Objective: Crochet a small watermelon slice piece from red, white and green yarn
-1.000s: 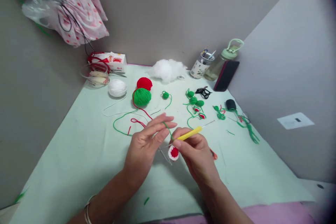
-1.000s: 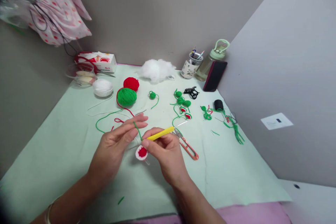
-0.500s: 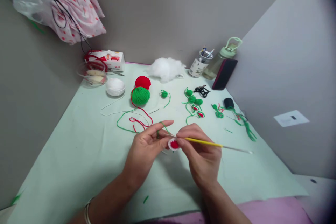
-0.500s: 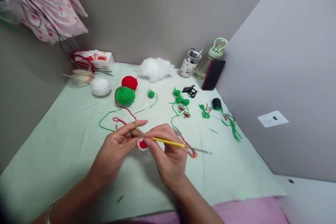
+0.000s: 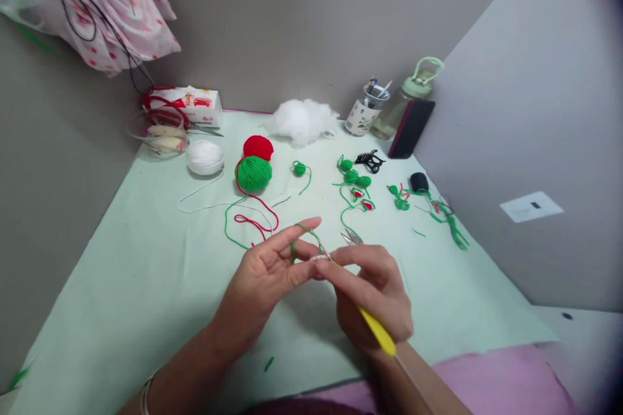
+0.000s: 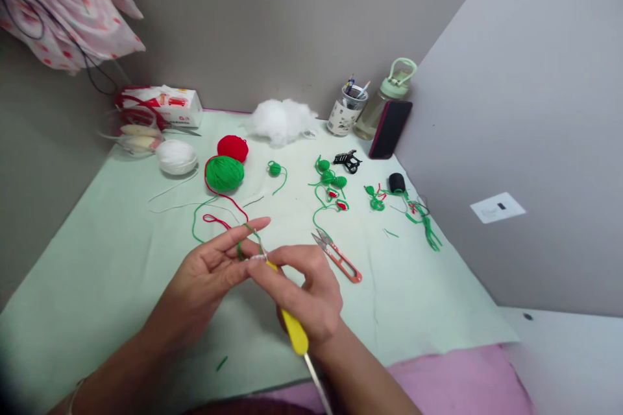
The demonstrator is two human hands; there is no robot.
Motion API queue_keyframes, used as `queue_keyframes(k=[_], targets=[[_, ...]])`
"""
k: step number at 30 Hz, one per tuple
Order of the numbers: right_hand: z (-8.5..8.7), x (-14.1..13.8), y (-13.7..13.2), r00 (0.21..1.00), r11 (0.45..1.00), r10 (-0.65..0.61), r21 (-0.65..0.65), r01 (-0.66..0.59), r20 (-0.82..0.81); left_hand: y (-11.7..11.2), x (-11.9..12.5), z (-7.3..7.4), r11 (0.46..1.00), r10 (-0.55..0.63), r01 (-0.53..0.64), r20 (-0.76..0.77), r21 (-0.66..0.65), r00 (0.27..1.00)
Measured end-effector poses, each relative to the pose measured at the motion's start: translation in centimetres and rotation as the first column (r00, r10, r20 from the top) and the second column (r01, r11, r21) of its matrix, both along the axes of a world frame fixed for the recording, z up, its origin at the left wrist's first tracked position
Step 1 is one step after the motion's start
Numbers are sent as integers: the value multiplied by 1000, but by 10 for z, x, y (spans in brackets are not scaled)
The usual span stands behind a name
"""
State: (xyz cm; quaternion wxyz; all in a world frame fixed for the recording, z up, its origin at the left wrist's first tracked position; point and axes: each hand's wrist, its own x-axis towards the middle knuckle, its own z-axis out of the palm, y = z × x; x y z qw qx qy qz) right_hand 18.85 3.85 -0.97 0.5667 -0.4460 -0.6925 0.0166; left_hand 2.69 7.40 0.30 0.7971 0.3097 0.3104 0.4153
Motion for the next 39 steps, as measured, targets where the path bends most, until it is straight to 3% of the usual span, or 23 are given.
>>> queue_keyframes(k=[3,5,8,10,16,23,25,27,30,31,33,35,37,39], targets=[[5,-3,7,947,972,94,-176,-154,-309,2,2,-1,996,10,-6,42,-84,999],[5,-1,13,861,908,134,-288,-305,-491,3,2,-1,993,21,-15,52,-117,998],[3,4,19,722,817,156,-323,-478,-674,5,0,-2,993,24,-16,65,-119,998],[2,8,21,679,789,162,-319,-525,-716,6,-2,-3,993,24,-16,68,-119,997],[7,10,21,637,778,86,-348,-523,-766,8,-8,-1,996,0,2,22,-92,1000],[14,8,28,464,729,-17,-329,-601,-885,8,-6,-2,999,51,-51,-49,-4,998],[12,7,28,487,717,0,-340,-609,-873,6,-5,-4,996,83,-81,-90,30,992],[8,6,23,612,757,76,-354,-549,-787,3,-2,-5,992,118,-112,-126,54,985],[-1,2,12,918,910,130,-322,-260,-374,-3,5,-7,986,164,-157,-136,58,977],[-3,1,8,973,950,115,-263,-166,-199,-4,7,-7,986,167,-163,-121,38,978],[-6,1,4,996,987,91,-137,-87,24,-6,9,-6,989,139,-142,-63,-40,988],[-5,3,5,994,989,107,-104,-105,11,-4,8,-5,989,80,-77,16,-126,997],[-1,7,11,975,977,116,-155,-146,-188,0,4,-3,986,40,-27,76,-167,996],[3,10,18,883,946,130,-210,-246,-450,4,-1,-1,987,37,-21,95,-159,995]])
